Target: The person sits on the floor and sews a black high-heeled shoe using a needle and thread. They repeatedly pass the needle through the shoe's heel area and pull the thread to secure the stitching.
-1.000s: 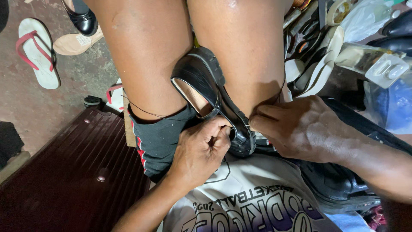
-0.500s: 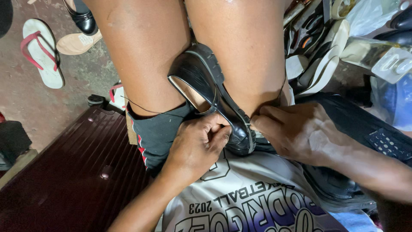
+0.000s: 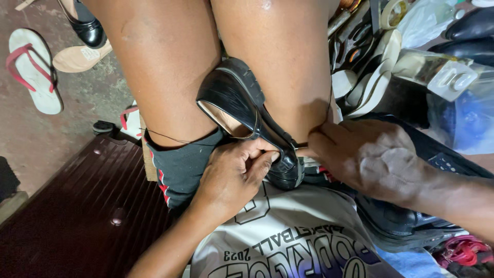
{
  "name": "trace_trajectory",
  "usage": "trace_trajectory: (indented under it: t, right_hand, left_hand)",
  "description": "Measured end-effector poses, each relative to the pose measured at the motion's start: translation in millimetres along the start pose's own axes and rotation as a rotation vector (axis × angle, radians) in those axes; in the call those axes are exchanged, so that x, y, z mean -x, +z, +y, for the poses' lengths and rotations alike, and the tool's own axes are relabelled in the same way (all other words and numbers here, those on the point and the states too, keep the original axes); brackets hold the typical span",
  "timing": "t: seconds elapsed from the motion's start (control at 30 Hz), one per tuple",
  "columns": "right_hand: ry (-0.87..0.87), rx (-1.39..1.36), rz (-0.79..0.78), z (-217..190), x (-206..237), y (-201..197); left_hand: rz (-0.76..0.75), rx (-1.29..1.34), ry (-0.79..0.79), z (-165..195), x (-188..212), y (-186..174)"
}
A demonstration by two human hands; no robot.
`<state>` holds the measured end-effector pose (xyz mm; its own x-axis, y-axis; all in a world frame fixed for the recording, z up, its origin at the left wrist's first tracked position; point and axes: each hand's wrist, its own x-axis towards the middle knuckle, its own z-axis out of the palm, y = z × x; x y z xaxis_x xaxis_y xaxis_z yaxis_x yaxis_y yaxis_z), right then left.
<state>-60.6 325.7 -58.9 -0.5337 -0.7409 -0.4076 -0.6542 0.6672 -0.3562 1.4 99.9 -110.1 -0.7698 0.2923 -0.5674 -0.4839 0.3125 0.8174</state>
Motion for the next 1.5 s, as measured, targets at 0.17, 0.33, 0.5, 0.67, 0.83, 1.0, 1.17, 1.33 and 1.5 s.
trace_trajectory:
  t: [0.17,0.33,0.5,0.67,0.83,1.0,1.17,1.33,1.5]
  right_hand:
    - [0.087,0.099,0.019,11,2,12]
    - [0.035,0.119,0.045,32,20,30]
    - [0.013,0.81,0.071,55,42,24]
    - [0.227,0.045,0.053,41,44,18]
    - [0.119,-0.074,0.22,26,40,12]
    - [0.281,0.018,0.001,23,46,15]
    - [0.01,-0.239,0.116,29,42,31]
    - [-0.069,-0.801,0.646,9,25,51]
    - [0.203,-0.716,0.242,-2,36,56]
  left_hand:
    - [-0.047,0.067,-0.084,-4,2,0]
    - [0.01,0.181,-0.12,-8,7,5]
    - [0.156,0.186,0.147,-6,26,6]
    - [0.195,-0.157,0.271,15,45,14]
    - [0.201,-0.282,0.484,37,40,24]
    - [0.182,-0.413,0.548,38,15,38]
    - [0.107,-0.184,0.406,29,10,32]
    - [0.058,0.106,0.303,29,15,21]
    - [-0.016,0.363,0.241,34,19,18]
